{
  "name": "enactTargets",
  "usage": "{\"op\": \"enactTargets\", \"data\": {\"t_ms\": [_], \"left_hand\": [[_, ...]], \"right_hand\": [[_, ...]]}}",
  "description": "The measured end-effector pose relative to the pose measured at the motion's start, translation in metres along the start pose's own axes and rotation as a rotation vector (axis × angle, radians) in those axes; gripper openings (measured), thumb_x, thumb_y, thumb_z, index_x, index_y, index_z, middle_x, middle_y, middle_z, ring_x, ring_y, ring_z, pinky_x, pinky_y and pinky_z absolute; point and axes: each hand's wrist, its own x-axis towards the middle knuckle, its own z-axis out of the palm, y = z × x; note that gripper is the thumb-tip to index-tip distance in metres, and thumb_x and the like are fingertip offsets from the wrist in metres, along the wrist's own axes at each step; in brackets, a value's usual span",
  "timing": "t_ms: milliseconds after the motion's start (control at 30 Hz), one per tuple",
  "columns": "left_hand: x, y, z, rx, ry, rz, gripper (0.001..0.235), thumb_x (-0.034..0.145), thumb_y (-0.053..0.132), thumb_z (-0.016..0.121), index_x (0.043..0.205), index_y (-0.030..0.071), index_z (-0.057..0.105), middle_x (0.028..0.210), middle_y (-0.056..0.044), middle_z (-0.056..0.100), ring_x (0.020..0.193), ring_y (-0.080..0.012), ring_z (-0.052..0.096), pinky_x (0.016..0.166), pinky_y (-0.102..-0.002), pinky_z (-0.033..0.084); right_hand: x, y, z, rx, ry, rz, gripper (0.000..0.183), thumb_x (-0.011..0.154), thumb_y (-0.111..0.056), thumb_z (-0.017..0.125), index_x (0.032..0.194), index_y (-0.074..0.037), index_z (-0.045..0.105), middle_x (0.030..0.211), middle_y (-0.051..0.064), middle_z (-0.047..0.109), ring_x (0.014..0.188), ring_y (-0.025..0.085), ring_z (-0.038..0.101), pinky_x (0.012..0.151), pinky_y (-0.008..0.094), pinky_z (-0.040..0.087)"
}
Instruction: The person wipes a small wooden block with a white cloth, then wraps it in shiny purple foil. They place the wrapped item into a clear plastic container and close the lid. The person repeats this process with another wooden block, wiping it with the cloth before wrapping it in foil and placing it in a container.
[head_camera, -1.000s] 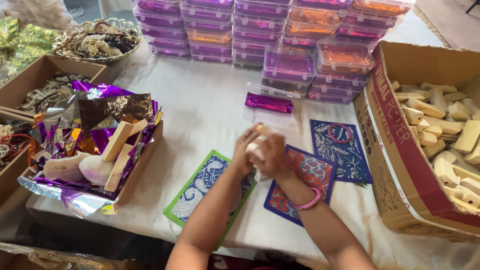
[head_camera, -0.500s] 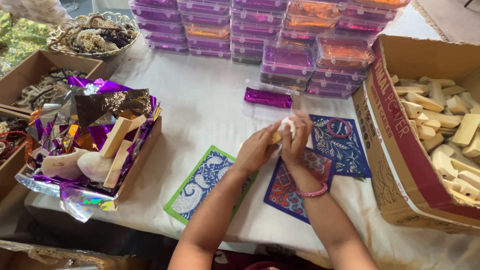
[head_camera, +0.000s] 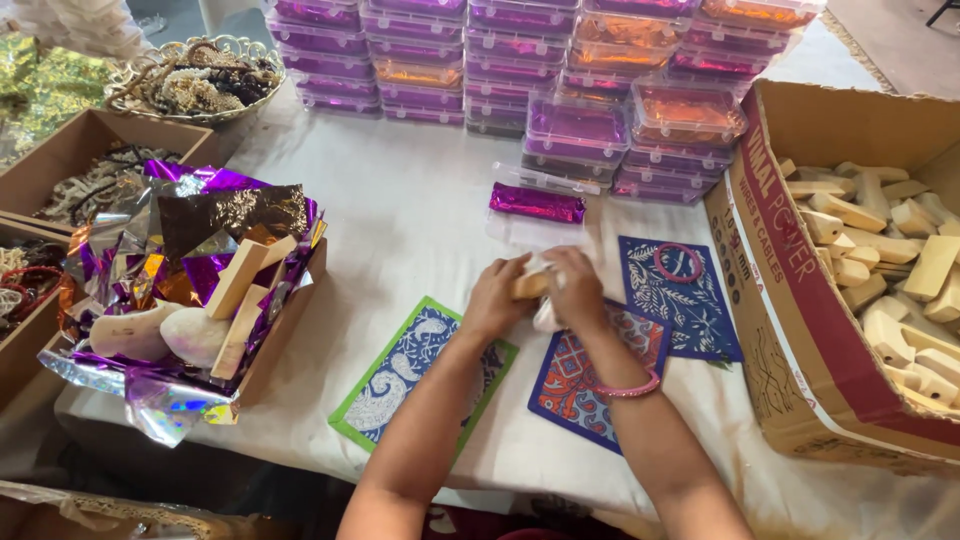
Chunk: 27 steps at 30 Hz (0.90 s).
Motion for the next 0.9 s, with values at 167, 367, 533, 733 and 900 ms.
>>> {"op": "enactTargets", "data": {"t_ms": [167, 367, 533, 733, 900], "left_hand": [[0.001, 0.011, -0.005, -0.218, -0.067, -0.069, 0.096, 0.070, 0.021, 0.085, 0.156, 0.019, 0.041, 0.123, -0.010, 0.066, 0.113, -0.0310, 0.065, 0.099, -0.041, 0.053], [0.006, -0.032, 0.033, 0.264, 0.106, 0.082, 0.100, 0.064, 0.025, 0.093, 0.148, 0.012, 0.041, 0.124, -0.012, 0.067, 0.108, -0.0354, 0.065, 0.087, -0.050, 0.050], [0.006, 0.009, -0.024, -0.033, -0.052, -0.187, 0.102, 0.065, 0.029, 0.093, 0.151, 0.013, 0.041, 0.118, -0.011, 0.072, 0.104, -0.0303, 0.071, 0.091, -0.043, 0.055], [0.016, -0.028, 0.017, -0.794, 0.083, -0.316, 0.072, 0.076, 0.012, 0.086, 0.137, 0.008, 0.049, 0.119, -0.012, 0.068, 0.105, -0.0227, 0.071, 0.089, -0.035, 0.061], [0.015, -0.030, 0.019, -1.165, 0.259, -0.129, 0.071, 0.084, 0.003, 0.076, 0.147, 0.007, 0.042, 0.121, -0.011, 0.062, 0.109, -0.0203, 0.064, 0.090, -0.032, 0.056]], "right_hand": [[0.000, -0.044, -0.016, 0.005, 0.183, -0.224, 0.030, 0.093, 0.000, 0.060, 0.122, -0.003, 0.068, 0.127, 0.015, 0.065, 0.122, 0.034, 0.062, 0.104, 0.044, 0.052], [0.000, -0.066, 0.003, -0.185, -0.072, -0.412, 0.041, 0.098, -0.028, 0.063, 0.130, -0.002, 0.066, 0.135, 0.015, 0.063, 0.123, 0.034, 0.063, 0.104, 0.052, 0.047], [-0.007, 0.044, 0.034, -0.193, -0.243, 0.053, 0.028, 0.102, -0.029, 0.063, 0.122, -0.011, 0.068, 0.126, 0.012, 0.069, 0.116, 0.035, 0.065, 0.101, 0.046, 0.052], [-0.002, -0.035, -0.011, -0.039, 0.046, -0.160, 0.030, 0.095, -0.006, 0.061, 0.125, -0.002, 0.064, 0.120, 0.020, 0.064, 0.112, 0.041, 0.063, 0.096, 0.048, 0.051], [-0.011, -0.046, -0.002, 0.039, -0.154, -0.273, 0.031, 0.092, -0.007, 0.065, 0.122, -0.002, 0.064, 0.116, 0.018, 0.065, 0.109, 0.039, 0.064, 0.096, 0.046, 0.052]]}}
